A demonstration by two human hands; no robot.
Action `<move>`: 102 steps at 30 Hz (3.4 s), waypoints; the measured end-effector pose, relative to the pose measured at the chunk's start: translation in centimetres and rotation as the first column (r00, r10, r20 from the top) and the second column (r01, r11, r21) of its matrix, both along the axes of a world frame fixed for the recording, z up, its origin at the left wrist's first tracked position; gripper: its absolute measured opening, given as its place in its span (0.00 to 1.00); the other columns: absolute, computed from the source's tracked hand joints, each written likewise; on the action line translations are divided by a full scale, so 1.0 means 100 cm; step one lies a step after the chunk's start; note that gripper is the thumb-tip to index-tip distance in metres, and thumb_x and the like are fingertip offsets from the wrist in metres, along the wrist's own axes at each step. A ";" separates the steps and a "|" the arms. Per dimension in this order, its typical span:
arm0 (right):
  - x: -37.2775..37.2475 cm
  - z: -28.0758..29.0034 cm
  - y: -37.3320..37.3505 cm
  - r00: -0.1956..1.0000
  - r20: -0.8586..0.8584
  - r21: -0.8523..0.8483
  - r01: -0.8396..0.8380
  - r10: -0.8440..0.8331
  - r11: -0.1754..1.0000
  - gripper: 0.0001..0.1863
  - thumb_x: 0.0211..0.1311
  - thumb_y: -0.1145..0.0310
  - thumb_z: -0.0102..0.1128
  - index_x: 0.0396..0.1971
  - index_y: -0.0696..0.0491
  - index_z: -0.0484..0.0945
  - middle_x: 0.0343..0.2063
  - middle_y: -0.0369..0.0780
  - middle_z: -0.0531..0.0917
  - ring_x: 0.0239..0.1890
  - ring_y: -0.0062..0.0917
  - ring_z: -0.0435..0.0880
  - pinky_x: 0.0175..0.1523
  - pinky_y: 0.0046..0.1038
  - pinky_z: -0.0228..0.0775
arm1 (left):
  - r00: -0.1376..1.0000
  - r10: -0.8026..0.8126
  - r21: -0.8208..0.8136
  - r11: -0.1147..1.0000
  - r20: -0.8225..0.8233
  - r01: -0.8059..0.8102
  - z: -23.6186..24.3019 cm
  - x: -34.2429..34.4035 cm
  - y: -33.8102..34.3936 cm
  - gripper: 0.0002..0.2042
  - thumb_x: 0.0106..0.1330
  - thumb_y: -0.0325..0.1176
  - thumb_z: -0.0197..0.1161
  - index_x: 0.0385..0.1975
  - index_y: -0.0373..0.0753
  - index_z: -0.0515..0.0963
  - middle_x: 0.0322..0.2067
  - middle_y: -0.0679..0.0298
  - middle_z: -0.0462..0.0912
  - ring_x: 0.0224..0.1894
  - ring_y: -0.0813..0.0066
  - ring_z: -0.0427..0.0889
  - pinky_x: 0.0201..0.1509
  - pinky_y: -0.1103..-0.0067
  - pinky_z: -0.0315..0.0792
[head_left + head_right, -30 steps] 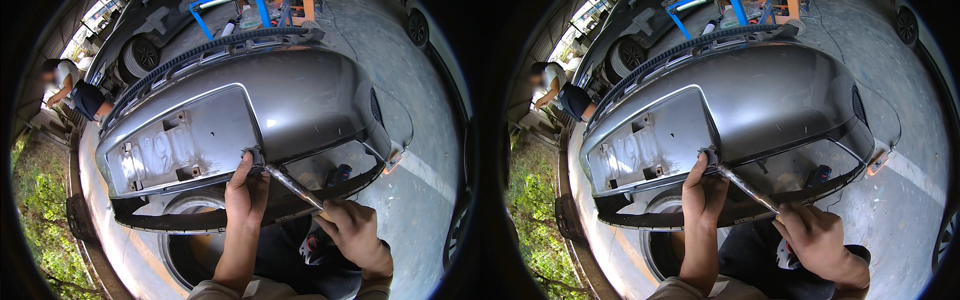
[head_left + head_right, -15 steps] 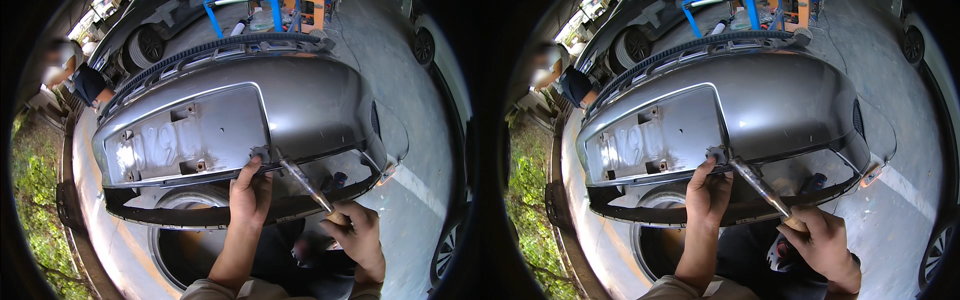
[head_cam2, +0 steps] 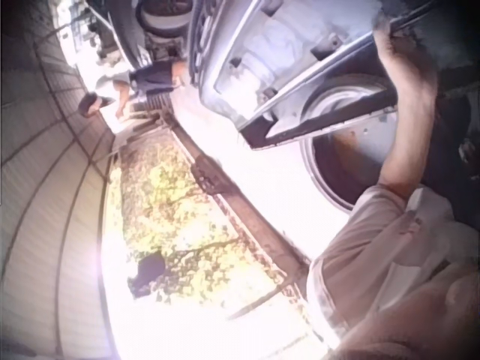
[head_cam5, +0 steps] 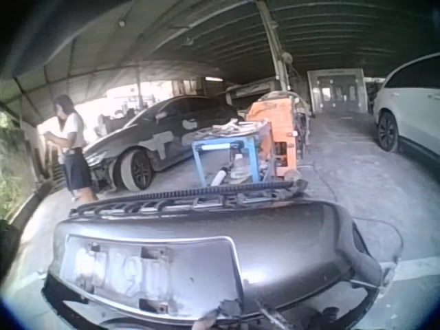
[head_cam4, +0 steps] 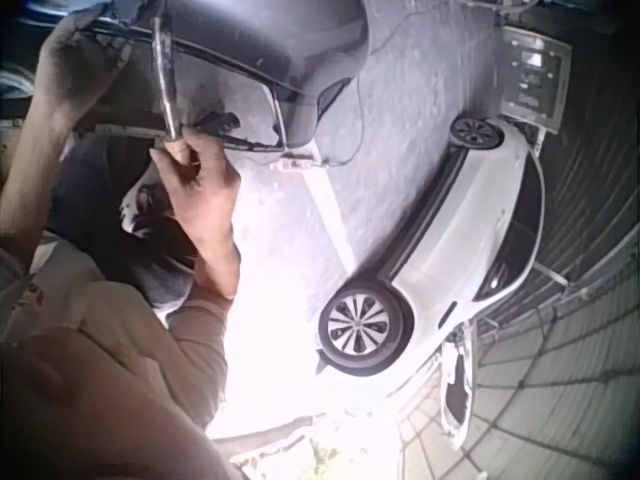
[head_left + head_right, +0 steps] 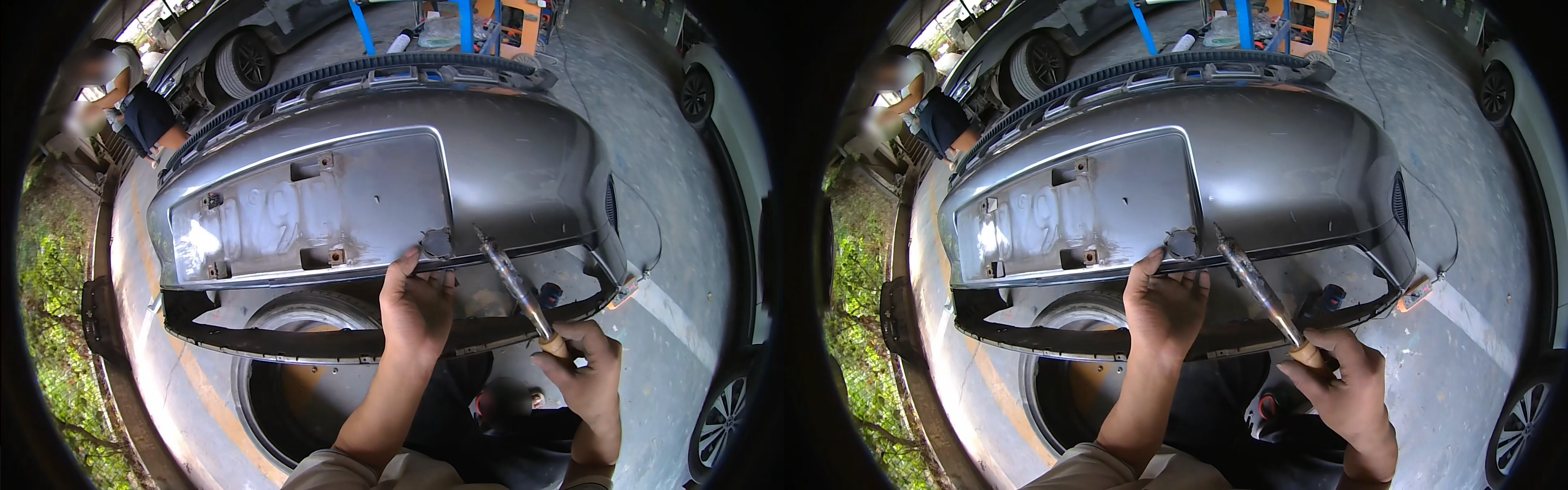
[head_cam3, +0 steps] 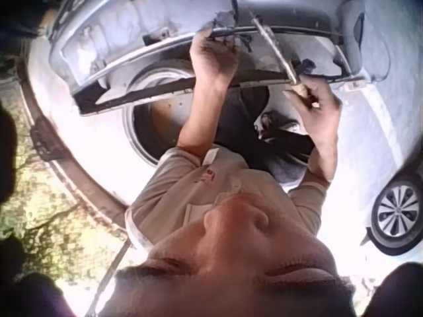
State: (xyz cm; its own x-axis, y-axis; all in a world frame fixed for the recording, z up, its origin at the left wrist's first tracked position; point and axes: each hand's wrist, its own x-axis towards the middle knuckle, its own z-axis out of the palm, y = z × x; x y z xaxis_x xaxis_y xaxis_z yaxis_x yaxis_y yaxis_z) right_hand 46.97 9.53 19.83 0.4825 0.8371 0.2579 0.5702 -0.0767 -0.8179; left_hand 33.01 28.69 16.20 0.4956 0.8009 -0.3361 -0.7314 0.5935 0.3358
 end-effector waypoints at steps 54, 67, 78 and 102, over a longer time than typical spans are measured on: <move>0.006 -0.028 0.005 0.996 0.013 -0.043 -0.086 0.086 0.995 0.21 0.49 0.69 0.81 0.39 0.54 0.77 0.25 0.42 0.87 0.26 0.32 0.90 0.30 0.27 0.81 | 0.990 0.043 0.008 0.999 -0.132 -0.042 -0.012 0.022 0.010 0.13 0.62 0.29 0.74 0.43 0.43 0.80 0.40 0.72 0.84 0.43 0.81 0.78 0.46 0.80 0.68; 0.009 -0.021 0.007 0.994 0.061 -0.080 -0.091 0.096 0.993 0.22 0.48 0.68 0.82 0.39 0.52 0.77 0.26 0.41 0.87 0.27 0.34 0.90 0.31 0.27 0.81 | 0.989 0.056 -0.031 0.998 -0.136 -0.061 -0.002 0.020 0.009 0.11 0.62 0.28 0.74 0.42 0.42 0.81 0.37 0.70 0.85 0.41 0.80 0.80 0.48 0.80 0.71; 0.008 -0.020 0.010 0.993 0.059 -0.065 -0.102 0.106 0.993 0.22 0.47 0.69 0.82 0.39 0.53 0.78 0.27 0.42 0.88 0.29 0.34 0.91 0.32 0.27 0.81 | 0.990 0.037 -0.004 0.999 -0.135 -0.038 -0.005 0.015 0.012 0.11 0.63 0.29 0.73 0.43 0.43 0.80 0.39 0.70 0.85 0.43 0.80 0.80 0.49 0.80 0.69; 0.005 -0.018 0.007 0.993 0.008 -0.084 -0.113 0.114 0.990 0.22 0.47 0.70 0.82 0.40 0.54 0.78 0.28 0.42 0.88 0.30 0.32 0.91 0.33 0.27 0.81 | 0.999 0.015 -0.018 1.000 0.043 -0.014 -0.005 0.003 0.008 0.11 0.64 0.40 0.63 0.42 0.45 0.81 0.42 0.69 0.85 0.44 0.74 0.78 0.50 0.76 0.67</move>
